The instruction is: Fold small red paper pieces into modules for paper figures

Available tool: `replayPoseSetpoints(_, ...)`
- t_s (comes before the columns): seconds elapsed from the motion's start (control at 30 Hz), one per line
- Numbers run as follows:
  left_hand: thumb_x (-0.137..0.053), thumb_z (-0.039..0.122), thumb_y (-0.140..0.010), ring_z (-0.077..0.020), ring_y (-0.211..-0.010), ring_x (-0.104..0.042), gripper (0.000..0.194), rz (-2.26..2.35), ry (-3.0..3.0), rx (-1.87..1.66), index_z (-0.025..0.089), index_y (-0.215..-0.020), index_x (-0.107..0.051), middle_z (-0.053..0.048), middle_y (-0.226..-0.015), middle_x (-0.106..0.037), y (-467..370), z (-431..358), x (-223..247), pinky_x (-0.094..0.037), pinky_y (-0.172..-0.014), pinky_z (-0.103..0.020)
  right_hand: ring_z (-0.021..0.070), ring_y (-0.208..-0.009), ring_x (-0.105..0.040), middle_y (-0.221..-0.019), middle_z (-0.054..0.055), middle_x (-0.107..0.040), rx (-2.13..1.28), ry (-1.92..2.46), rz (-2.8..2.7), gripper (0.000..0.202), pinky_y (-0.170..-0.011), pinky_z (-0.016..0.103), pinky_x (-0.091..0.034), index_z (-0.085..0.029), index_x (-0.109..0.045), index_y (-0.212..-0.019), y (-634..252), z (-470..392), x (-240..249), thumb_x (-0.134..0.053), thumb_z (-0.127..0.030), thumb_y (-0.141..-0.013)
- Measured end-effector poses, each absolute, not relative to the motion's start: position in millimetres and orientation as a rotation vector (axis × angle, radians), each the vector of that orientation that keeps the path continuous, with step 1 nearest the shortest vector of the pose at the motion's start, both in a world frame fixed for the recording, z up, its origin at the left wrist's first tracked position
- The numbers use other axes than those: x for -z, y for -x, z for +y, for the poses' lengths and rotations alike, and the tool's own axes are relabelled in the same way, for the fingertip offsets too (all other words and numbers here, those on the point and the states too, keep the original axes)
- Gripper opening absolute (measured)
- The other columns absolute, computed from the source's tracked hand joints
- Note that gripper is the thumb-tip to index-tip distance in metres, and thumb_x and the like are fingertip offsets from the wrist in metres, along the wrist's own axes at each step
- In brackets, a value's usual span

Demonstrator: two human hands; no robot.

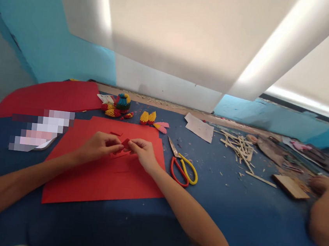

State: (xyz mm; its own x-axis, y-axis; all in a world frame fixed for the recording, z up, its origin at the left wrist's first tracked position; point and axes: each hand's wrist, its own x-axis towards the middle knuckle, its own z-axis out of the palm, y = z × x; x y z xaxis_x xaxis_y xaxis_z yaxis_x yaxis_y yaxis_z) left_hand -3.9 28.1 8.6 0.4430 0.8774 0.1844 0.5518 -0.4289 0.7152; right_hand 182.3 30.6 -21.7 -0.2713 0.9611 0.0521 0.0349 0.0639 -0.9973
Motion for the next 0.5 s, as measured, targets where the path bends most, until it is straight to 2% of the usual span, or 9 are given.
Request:
replayPoseSetpoints(0.07,-0.054,0.033,-0.081,-0.0115,-0.057,-0.053,0.026,1.203,-2.153,-0.740,0.014,-0.068,-0.065,-0.001,-0.062,-0.062,4.1,28.7,-7.4,-0.034,-0.051,-0.020,0.0124,-0.065,-0.060,-0.072,0.002,-0.067,-1.248,1.050,-1.597,0.025,-0.060,0.023,-0.044,-0.017,-0.065,-0.078,-183.7,30.8,21.7,-0.057,-0.041,-0.080)
replayPoseSetpoints(0.23,-0.054,0.038,-0.081,-0.0117,-0.056,-0.051,0.029,1.210,-2.226,-0.712,0.014,-0.069,-0.062,-0.001,-0.062,-0.060,3.8,30.2,-4.7,-0.033,-0.051,-0.021,0.0123,-0.064,-0.056,-0.072,0.002,-0.066,-0.766,1.128,-1.922,0.021,-0.060,0.024,-0.040,-0.018,-0.063,-0.074,-184.3,26.6,19.4,-0.055,-0.034,-0.085)
replayPoseSetpoints(0.37,-0.046,0.035,-0.087,-0.0120,-0.059,-0.052,0.030,1.057,-2.260,-0.652,0.014,-0.071,-0.059,-0.001,-0.065,-0.060,2.5,29.9,-5.7,-0.036,-0.055,-0.022,0.0137,-0.065,-0.056,-0.073,0.002,-0.064,-0.718,1.124,-1.929,0.019,-0.059,0.024,-0.039,-0.019,-0.061,-0.079,-181.0,23.4,17.8,-0.050,-0.031,-0.089)
replayPoseSetpoints(0.5,-0.042,0.030,-0.089,-0.0116,-0.056,-0.051,0.029,1.098,-2.213,-0.715,0.015,-0.067,-0.054,0.000,-0.063,-0.058,1.0,30.3,-4.3,-0.036,-0.055,-0.023,0.0137,-0.065,-0.055,-0.075,0.003,-0.063,-0.699,1.129,-1.890,0.018,-0.058,0.025,-0.040,-0.019,-0.060,-0.081,-178.8,24.2,18.6,-0.047,-0.029,-0.090)
